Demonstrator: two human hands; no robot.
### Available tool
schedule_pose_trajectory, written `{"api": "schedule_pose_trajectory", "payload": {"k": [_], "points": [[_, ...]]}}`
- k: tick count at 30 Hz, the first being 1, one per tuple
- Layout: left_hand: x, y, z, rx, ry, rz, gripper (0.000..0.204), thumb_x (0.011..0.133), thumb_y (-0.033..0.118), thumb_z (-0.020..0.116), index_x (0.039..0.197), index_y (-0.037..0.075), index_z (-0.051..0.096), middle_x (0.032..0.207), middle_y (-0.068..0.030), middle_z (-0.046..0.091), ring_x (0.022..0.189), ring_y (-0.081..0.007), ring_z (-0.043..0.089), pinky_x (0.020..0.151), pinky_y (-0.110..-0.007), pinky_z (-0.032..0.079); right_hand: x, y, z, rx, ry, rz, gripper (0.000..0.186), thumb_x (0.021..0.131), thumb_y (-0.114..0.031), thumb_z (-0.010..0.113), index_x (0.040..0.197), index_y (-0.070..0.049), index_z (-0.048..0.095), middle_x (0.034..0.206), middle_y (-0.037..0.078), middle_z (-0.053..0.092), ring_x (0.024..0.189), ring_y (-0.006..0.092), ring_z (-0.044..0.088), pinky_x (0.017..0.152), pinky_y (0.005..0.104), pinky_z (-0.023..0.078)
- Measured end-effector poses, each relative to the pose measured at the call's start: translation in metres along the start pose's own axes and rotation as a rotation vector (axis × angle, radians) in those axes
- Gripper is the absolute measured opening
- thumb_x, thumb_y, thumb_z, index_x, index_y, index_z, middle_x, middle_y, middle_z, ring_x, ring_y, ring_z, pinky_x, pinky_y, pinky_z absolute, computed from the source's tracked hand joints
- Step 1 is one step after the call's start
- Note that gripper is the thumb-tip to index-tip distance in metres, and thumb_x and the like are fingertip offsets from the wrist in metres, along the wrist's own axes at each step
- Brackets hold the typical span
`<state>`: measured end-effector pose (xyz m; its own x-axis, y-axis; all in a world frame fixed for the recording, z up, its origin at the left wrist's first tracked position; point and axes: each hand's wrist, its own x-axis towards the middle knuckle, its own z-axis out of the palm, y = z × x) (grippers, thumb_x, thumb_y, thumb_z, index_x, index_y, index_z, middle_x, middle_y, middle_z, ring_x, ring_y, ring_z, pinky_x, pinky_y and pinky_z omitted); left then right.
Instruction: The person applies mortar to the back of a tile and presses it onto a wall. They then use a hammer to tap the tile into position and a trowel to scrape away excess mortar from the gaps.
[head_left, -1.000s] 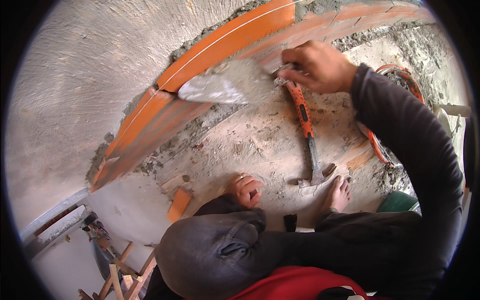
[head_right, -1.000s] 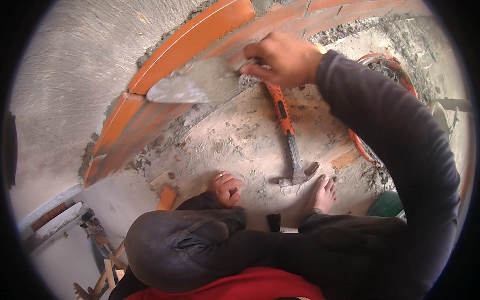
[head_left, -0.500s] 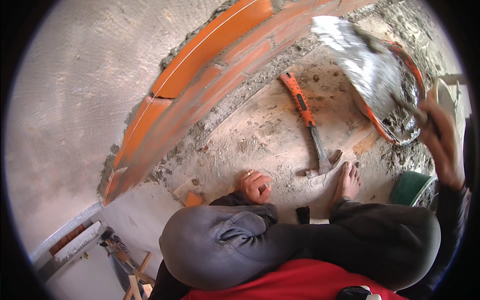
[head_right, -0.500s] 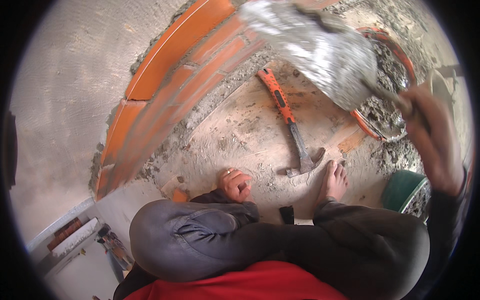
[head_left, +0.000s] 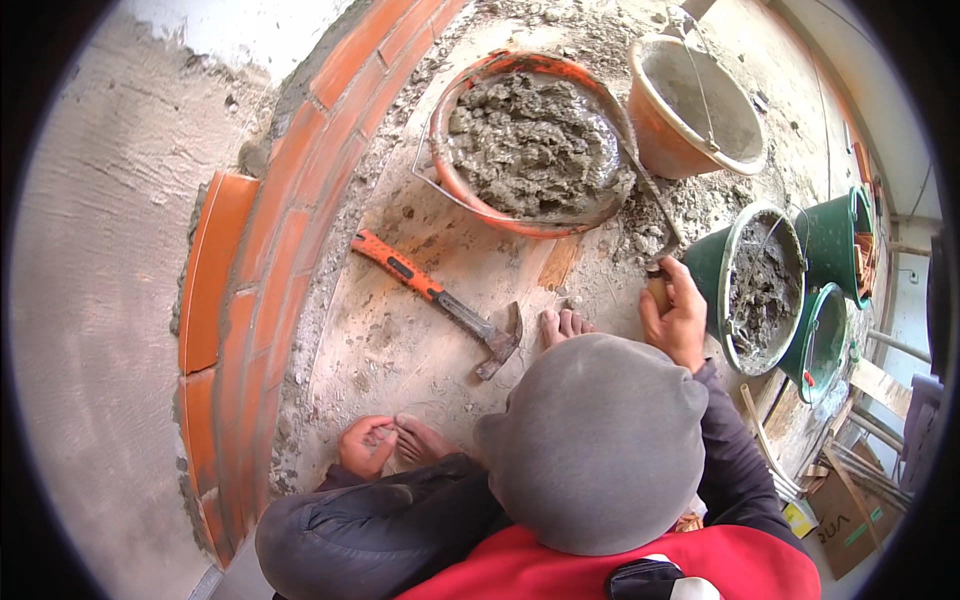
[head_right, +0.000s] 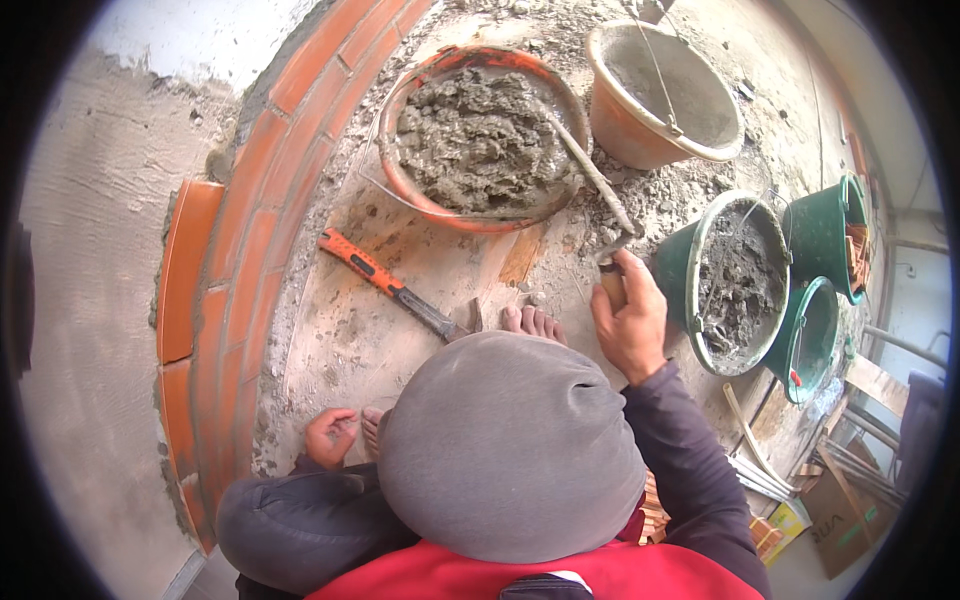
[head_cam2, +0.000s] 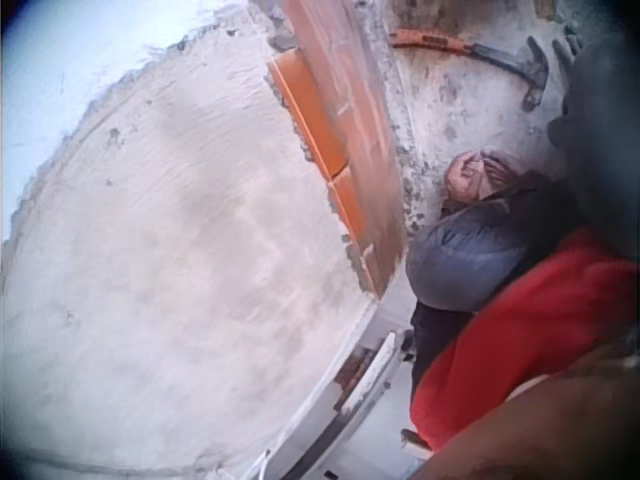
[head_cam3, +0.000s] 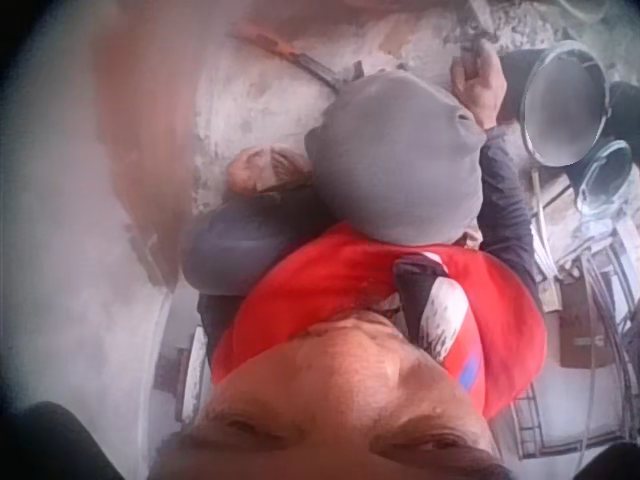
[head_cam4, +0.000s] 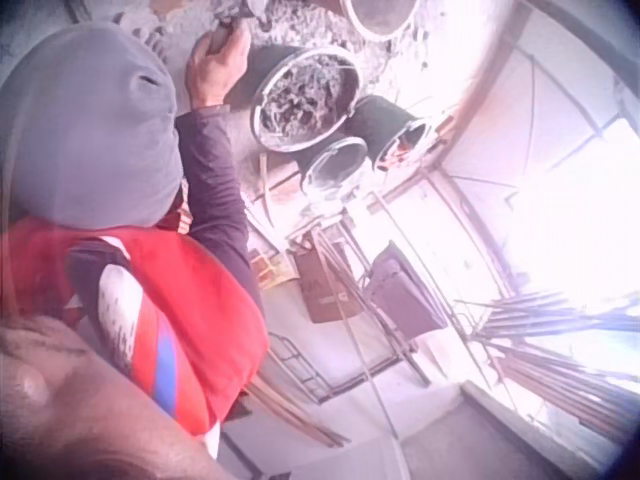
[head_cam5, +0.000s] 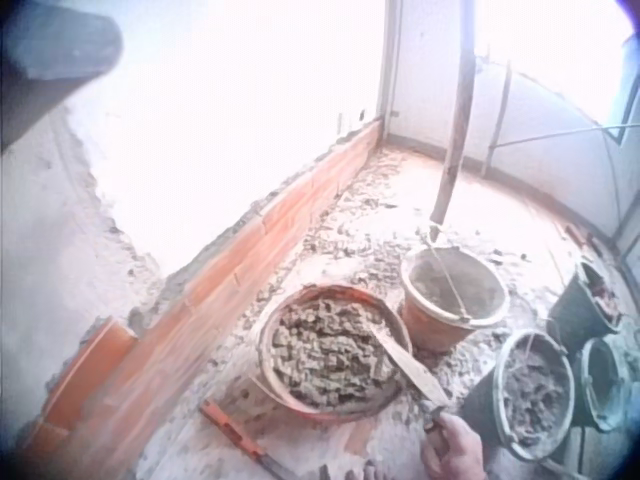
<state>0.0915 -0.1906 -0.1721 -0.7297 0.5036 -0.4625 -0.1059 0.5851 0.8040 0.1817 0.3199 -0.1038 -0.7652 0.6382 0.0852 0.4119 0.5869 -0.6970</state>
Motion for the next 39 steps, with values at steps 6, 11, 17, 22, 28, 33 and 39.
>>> {"api": "schedule_pose_trajectory", "payload": {"k": [6,11,17,22,28,33,39], "points": [[-0.012,0.073,-0.043,-0.388,-0.044,-0.247,0.046,0.093,0.026,0.061,0.127,-0.005,0.058,0.109,-0.0136,0.068,0.099,-0.0163,0.062,0.086,-0.03,0.048,0.012,0.048,0.061,-0.159,0.089,-0.117,0.032,0.083,0.001,0.067,0.115,-0.002,0.059,0.097,0.018,0.058,0.088,0.0404,0.059,0.074,0.0462,0.049],[-0.046,0.098,-0.066,-0.897,-0.08,-0.378,0.061,0.094,0.04,0.056,0.133,-0.006,0.053,0.12,-0.0217,0.064,0.121,-0.0323,0.058,0.1,-0.043,0.047,-0.026,0.122,0.096,0.588,0.158,0.242,0.004,0.098,-0.012,0.055,0.1,-0.009,0.054,0.085,0.005,0.049,0.078,0.0179,0.049,0.073,0.0334,0.047],[-0.069,0.125,-0.074,-1.263,0.005,-0.221,0.065,0.092,0.044,0.055,0.133,-0.007,0.053,0.125,-0.0249,0.061,0.126,-0.0366,0.055,0.105,-0.046,0.045,-0.062,-0.011,0.099,-0.534,-0.715,-0.015,0.035,0.103,-0.022,0.041,0.134,-0.004,0.043,0.133,0.018,0.047,0.121,0.0299,0.049,0.103,0.0419,0.041],[-0.057,0.17,-0.095,-1.035,0.026,-0.228,0.069,0.091,0.048,0.053,0.133,-0.007,0.053,0.129,-0.0276,0.059,0.131,-0.0402,0.052,0.109,-0.048,0.043,-0.094,0.046,0.139,-0.562,-0.29,-0.098,0.023,0.103,-0.032,0.046,0.112,-0.013,0.055,0.111,0.004,0.057,0.108,0.0198,0.054,0.089,0.0362,0.045],[-0.023,0.25,-0.117,-0.32,-0.137,-0.352,0.072,0.086,0.05,0.053,0.13,-0.007,0.057,0.135,-0.0288,0.056,0.131,-0.0403,0.052,0.11,-0.047,0.04,-0.015,0.042,-0.009,0.646,-0.612,0.441,0.036,0.108,-0.034,0.045,0.088,-0.005,0.055,0.075,-0.002,0.051,0.071,0.0094,0.045,0.061,0.0293,0.036],[0.0,0.289,-0.123,0.173,-0.325,-0.37,0.066,0.086,0.045,0.059,0.131,-0.004,0.059,0.135,-0.0225,0.059,0.129,-0.0354,0.055,0.11,-0.043,0.039,-0.071,0.105,-0.013,0.746,-0.623,0.608,0.035,0.107,-0.037,0.048,0.089,-0.007,0.049,0.076,-0.005,0.042,0.071,0.004,0.039,0.06,0.0227,0.03],[0.007,0.356,-0.065,0.633,-0.251,-0.17,0.055,0.084,0.025,0.073,0.131,-0.002,0.06,0.131,-0.022,0.061,0.127,-0.038,0.055,0.109,-0.043,0.04,-0.059,0.042,-0.061,0.699,-0.471,0.594,0.033,0.105,-0.036,0.054,0.089,-0.008,0.048,0.077,-0.005,0.042,0.072,0.0042,0.038,0.061,0.0231,0.03]]}}
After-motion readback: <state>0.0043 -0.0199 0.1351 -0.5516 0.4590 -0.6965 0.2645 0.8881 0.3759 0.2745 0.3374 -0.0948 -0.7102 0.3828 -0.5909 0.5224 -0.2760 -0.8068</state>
